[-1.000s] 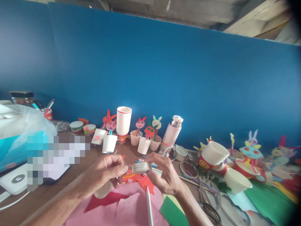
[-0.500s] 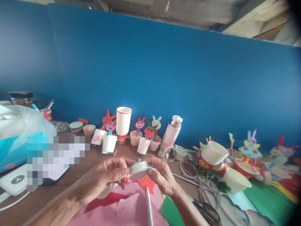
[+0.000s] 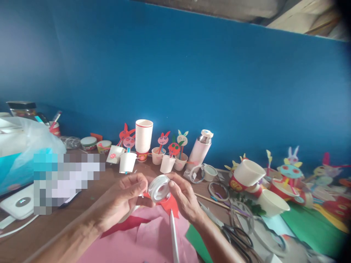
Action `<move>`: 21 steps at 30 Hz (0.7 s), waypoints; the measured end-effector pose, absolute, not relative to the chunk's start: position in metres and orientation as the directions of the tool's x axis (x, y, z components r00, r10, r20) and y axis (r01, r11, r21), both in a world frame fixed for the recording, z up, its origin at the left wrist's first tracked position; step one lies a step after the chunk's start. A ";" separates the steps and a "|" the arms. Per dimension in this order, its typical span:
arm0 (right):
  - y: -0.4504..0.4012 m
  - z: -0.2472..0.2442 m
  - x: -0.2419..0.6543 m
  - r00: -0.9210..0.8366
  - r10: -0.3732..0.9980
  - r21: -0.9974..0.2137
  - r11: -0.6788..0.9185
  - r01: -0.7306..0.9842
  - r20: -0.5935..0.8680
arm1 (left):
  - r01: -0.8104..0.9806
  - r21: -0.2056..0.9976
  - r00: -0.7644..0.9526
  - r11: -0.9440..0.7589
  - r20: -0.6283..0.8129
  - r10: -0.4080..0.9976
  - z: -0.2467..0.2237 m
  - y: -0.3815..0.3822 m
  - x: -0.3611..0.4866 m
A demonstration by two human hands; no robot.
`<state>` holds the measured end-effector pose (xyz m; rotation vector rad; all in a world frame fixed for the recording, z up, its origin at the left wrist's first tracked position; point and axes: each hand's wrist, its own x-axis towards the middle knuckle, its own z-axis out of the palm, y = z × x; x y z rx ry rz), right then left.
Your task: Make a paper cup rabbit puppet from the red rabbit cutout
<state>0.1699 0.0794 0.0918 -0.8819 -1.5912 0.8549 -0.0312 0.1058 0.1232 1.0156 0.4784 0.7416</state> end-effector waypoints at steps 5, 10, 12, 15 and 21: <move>0.083 0.091 0.173 0.007 0.903 -0.899 0.428 0.089 0.430 | -0.319 0.918 0.569 0.237 -0.014 0.822 0.121 0.110 -0.032; 0.080 0.092 0.210 0.097 0.932 -0.905 0.310 0.290 0.350 | -0.218 0.968 0.471 0.124 -0.007 0.882 0.126 0.112 -0.036; 0.069 0.087 0.236 0.136 0.934 -0.872 0.246 0.424 0.330 | -0.161 0.982 0.458 0.093 -0.009 0.889 0.127 0.112 -0.038; 0.044 0.075 0.277 0.116 0.950 -0.706 0.131 0.697 0.290 | -0.105 0.994 0.479 0.035 0.020 0.877 0.128 0.114 -0.041; -0.008 0.071 0.321 0.308 0.948 -0.137 -0.316 0.939 -0.075 | -0.120 0.993 0.483 -0.003 0.061 0.874 0.128 0.114 -0.041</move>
